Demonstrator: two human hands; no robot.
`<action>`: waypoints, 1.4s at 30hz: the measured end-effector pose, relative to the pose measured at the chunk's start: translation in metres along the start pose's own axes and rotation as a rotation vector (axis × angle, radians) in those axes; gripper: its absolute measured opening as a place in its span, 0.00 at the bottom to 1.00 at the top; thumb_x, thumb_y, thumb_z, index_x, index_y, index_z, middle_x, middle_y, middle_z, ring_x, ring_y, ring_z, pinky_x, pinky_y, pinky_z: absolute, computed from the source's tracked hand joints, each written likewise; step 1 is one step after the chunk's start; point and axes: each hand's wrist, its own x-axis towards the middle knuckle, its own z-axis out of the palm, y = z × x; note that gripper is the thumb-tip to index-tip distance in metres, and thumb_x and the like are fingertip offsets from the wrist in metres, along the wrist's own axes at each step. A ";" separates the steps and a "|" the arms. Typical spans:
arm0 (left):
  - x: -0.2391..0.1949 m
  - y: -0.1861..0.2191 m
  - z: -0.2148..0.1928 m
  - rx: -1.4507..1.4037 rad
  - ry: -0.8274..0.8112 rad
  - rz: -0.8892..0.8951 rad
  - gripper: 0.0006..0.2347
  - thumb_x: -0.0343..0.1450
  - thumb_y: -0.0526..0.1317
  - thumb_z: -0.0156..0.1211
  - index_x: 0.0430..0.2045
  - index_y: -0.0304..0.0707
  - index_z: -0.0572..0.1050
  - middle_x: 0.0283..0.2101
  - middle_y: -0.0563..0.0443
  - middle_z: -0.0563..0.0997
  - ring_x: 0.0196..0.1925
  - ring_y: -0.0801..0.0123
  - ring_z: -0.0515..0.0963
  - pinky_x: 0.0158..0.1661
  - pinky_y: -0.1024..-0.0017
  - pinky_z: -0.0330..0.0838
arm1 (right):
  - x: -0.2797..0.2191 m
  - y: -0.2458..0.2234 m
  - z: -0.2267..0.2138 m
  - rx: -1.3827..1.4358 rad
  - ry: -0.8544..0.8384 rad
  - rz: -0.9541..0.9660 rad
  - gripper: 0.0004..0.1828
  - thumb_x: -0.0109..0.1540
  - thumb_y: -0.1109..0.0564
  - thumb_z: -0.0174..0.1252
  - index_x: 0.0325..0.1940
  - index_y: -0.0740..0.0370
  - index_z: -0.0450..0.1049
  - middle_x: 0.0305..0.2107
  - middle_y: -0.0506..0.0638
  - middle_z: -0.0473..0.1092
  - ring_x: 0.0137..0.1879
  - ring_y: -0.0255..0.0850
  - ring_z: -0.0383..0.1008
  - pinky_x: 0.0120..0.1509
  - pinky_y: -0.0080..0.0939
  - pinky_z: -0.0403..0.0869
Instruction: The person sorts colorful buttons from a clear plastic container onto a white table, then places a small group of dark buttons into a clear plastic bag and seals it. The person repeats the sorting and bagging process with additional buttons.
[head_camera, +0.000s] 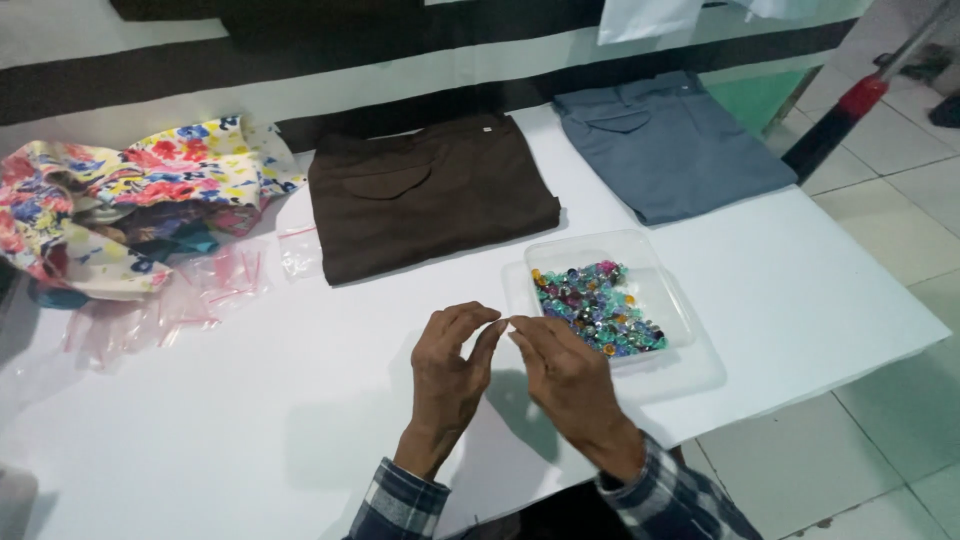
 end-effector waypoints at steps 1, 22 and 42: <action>0.006 0.004 0.010 -0.008 -0.004 0.006 0.03 0.70 0.34 0.64 0.33 0.37 0.79 0.37 0.47 0.82 0.41 0.61 0.80 0.41 0.67 0.76 | 0.002 0.010 -0.014 -0.008 0.005 0.004 0.12 0.65 0.61 0.56 0.52 0.65 0.74 0.42 0.55 0.75 0.42 0.44 0.79 0.45 0.39 0.80; 0.057 -0.017 0.153 0.505 -0.892 0.050 0.08 0.65 0.29 0.64 0.35 0.37 0.82 0.32 0.46 0.83 0.38 0.55 0.84 0.40 0.60 0.81 | 0.060 0.145 -0.062 -0.523 -0.997 0.191 0.11 0.57 0.63 0.58 0.42 0.61 0.80 0.34 0.54 0.78 0.37 0.49 0.80 0.38 0.46 0.76; 0.096 -0.006 0.126 0.183 -0.871 -0.397 0.07 0.68 0.27 0.57 0.32 0.38 0.81 0.34 0.41 0.82 0.40 0.51 0.85 0.43 0.60 0.81 | 0.049 0.182 -0.020 -0.440 -1.011 0.085 0.07 0.56 0.61 0.56 0.35 0.61 0.78 0.25 0.52 0.76 0.32 0.49 0.80 0.30 0.44 0.74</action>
